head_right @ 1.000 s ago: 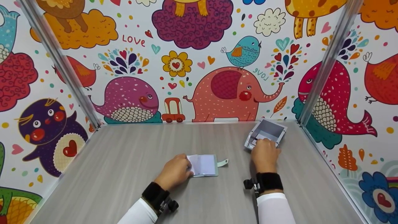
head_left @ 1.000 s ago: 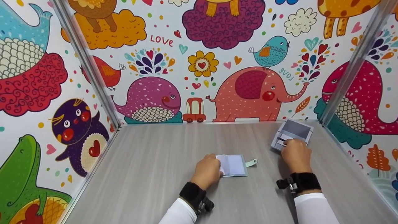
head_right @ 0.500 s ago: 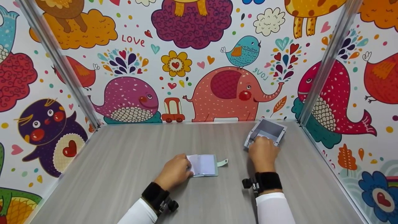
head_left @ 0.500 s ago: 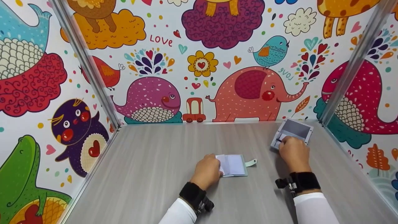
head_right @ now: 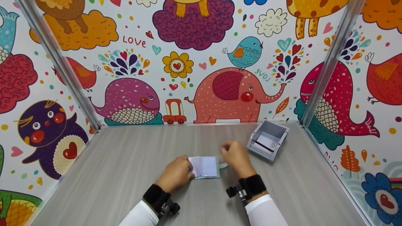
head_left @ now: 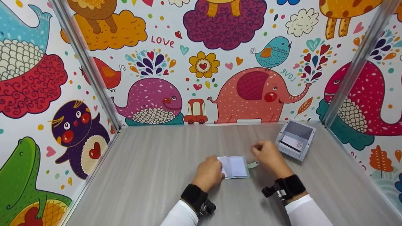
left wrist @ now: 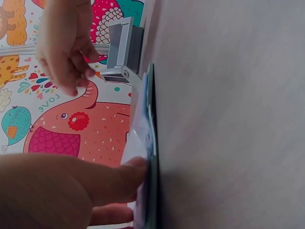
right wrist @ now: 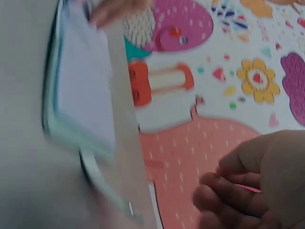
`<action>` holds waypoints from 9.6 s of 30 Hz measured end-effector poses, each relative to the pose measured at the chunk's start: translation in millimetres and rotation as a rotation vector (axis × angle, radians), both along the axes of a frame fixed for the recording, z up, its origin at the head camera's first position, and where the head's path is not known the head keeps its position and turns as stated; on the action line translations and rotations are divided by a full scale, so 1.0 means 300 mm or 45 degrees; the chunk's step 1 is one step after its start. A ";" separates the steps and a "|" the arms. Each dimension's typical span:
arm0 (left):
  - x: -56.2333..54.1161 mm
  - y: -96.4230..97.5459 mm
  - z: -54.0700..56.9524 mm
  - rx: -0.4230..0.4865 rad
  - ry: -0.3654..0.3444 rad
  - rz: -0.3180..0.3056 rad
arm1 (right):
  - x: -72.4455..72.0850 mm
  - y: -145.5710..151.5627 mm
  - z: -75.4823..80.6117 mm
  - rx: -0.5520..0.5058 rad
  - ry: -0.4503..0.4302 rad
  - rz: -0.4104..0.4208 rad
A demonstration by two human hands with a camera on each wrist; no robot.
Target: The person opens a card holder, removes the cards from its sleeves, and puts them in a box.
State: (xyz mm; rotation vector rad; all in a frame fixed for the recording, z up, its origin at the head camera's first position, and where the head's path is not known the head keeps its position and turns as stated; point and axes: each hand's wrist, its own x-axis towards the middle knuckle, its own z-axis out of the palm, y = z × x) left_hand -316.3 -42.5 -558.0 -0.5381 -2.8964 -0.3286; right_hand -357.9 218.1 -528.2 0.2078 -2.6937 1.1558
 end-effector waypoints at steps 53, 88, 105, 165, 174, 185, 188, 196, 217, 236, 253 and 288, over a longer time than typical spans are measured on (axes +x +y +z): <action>-0.021 -0.016 -0.004 0.135 0.137 -0.170 | 0.082 -0.200 -0.083 0.337 0.176 0.463; 0.003 -0.007 0.009 0.080 0.019 -0.076 | 0.052 -0.152 -0.103 0.345 -0.147 0.110; 0.003 -0.015 0.008 -0.004 0.030 0.030 | 0.058 -0.181 -0.091 0.182 -0.078 0.158; -0.011 0.001 0.002 0.044 0.013 -0.003 | 0.043 -0.189 -0.113 -0.350 -0.360 0.212; -0.002 0.009 0.006 0.029 -0.028 -0.009 | 0.059 -0.209 -0.116 -0.437 -0.482 0.176; 0.005 0.010 0.004 0.025 -0.041 -0.009 | 0.049 -0.202 -0.102 -0.363 -0.423 0.070; -0.016 0.002 -0.037 0.010 0.033 -0.023 | 0.037 -0.172 -0.082 -0.309 -0.356 0.020; 0.008 0.007 0.002 -0.015 0.036 -0.015 | 0.006 -0.051 -0.012 -0.180 -0.268 -0.054; 0.005 0.009 -0.001 0.004 -0.026 -0.005 | -0.005 0.333 0.099 0.054 -0.055 -0.503; 0.002 0.010 0.000 -0.006 -0.036 -0.013 | -0.023 0.380 0.010 0.360 0.089 -0.543; 0.005 0.012 0.004 -0.043 -0.020 0.001 | -0.021 0.365 -0.050 0.439 0.210 -0.404; 0.007 0.009 0.002 -0.031 -0.042 -0.006 | -0.012 0.038 -0.011 0.203 0.120 0.044</action>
